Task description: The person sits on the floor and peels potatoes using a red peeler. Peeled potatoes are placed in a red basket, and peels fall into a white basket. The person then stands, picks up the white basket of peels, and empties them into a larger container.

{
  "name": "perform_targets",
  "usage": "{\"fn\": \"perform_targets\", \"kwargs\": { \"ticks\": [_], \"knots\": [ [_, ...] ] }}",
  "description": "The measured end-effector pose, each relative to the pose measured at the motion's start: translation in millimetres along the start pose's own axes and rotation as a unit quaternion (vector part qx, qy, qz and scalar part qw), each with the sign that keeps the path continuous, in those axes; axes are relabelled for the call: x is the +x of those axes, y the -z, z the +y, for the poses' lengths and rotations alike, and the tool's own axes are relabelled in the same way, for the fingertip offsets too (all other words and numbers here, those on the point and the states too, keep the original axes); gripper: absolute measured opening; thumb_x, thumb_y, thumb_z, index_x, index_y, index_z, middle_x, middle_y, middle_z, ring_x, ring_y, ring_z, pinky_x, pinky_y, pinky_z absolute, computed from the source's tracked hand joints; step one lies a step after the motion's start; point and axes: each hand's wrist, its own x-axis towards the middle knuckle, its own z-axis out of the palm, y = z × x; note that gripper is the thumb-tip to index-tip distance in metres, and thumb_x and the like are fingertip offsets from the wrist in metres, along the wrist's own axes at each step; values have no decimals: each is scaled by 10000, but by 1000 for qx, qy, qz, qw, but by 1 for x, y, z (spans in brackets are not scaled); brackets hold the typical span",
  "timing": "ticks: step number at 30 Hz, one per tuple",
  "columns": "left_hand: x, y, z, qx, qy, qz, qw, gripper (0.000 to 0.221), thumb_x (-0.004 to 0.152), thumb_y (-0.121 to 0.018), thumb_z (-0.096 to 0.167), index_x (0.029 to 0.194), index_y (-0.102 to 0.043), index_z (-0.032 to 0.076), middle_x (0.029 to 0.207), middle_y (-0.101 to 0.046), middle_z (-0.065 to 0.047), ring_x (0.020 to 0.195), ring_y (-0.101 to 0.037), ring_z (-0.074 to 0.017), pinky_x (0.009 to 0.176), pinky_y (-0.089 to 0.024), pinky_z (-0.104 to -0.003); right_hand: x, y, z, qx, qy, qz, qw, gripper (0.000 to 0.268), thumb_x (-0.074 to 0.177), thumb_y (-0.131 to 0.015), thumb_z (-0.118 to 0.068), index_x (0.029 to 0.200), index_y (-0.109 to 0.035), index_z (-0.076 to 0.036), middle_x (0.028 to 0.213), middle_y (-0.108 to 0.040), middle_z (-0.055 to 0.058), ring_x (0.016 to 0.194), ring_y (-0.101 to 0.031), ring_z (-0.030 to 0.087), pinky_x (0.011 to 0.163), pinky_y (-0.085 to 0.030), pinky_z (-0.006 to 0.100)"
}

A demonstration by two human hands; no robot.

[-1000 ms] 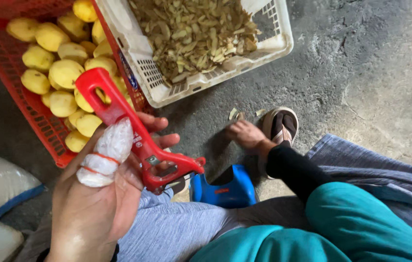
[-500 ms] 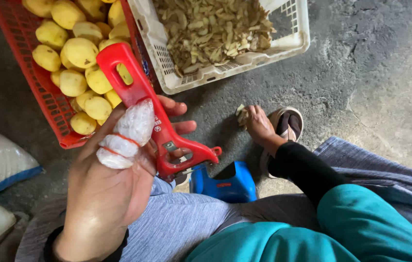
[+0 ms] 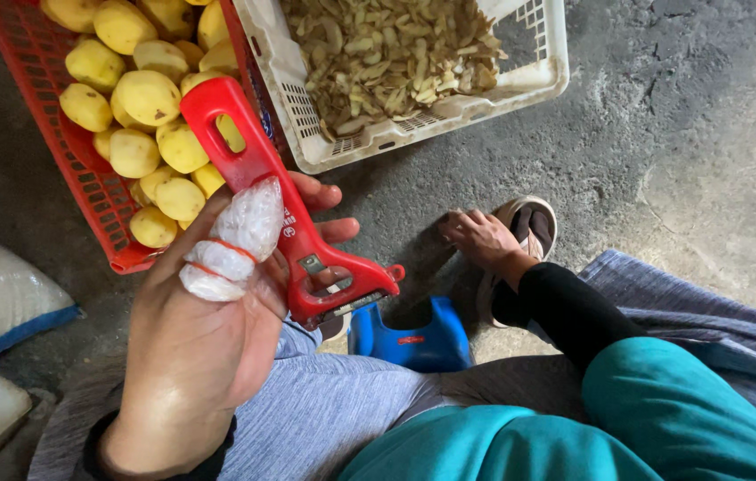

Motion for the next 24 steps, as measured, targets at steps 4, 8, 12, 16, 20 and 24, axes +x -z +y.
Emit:
{"fn": "perform_targets", "kwargs": {
  "ticks": [4,8,12,16,20,24],
  "knots": [
    [1,0,-1,1,-7,4,1000,343,1070,-530,184,1301,-581,-64,1252,-639,-211,1124,-676,-354,972,-588,-503,3,-8,3,117,-46,-12,992,324,920,-644,-249,1243,-649,-253,1234,-559,78,1143,-548,335,930,-514,400],
    [3,0,-1,1,2,4,1000,342,1078,-529,197,1297,-581,-61,1234,-646,-206,1109,-678,-345,948,-595,-499,12,-11,8,194,-69,-12,979,270,883,-644,-188,1143,-675,-256,1166,-546,96,1134,-547,343,932,-511,414],
    [1,0,-1,7,6,7,1000,354,1074,-528,203,1306,-577,-60,1249,-642,-201,1114,-678,-339,945,-589,-488,14,-19,15,208,-70,-38,975,198,863,-661,-178,1057,-673,-216,1143,-527,104,1131,-539,323,930,-516,405],
    [0,0,0,5,-2,3,1000,359,1069,-536,197,1315,-572,-61,1251,-636,-204,1119,-677,-338,959,-595,-494,19,-31,14,113,-66,-73,989,278,832,-668,-165,1110,-681,-170,1141,-536,91,1085,-511,322,884,-510,403],
    [-1,-1,1,7,-10,-3,1000,369,1058,-539,201,1326,-569,-51,1250,-641,-195,1119,-678,-332,952,-589,-478,31,-24,14,-126,109,-103,981,96,882,-675,-230,948,-720,-177,1098,-597,-16,1091,-549,252,863,-500,386],
    [-6,2,4,13,-19,-5,1000,359,1074,-540,204,1322,-572,-53,1243,-640,-191,1112,-675,-323,943,-586,-469,66,47,18,133,30,-255,957,173,813,-750,-170,979,-701,-161,957,-671,28,921,-610,225,784,-526,391]
  ]
}}
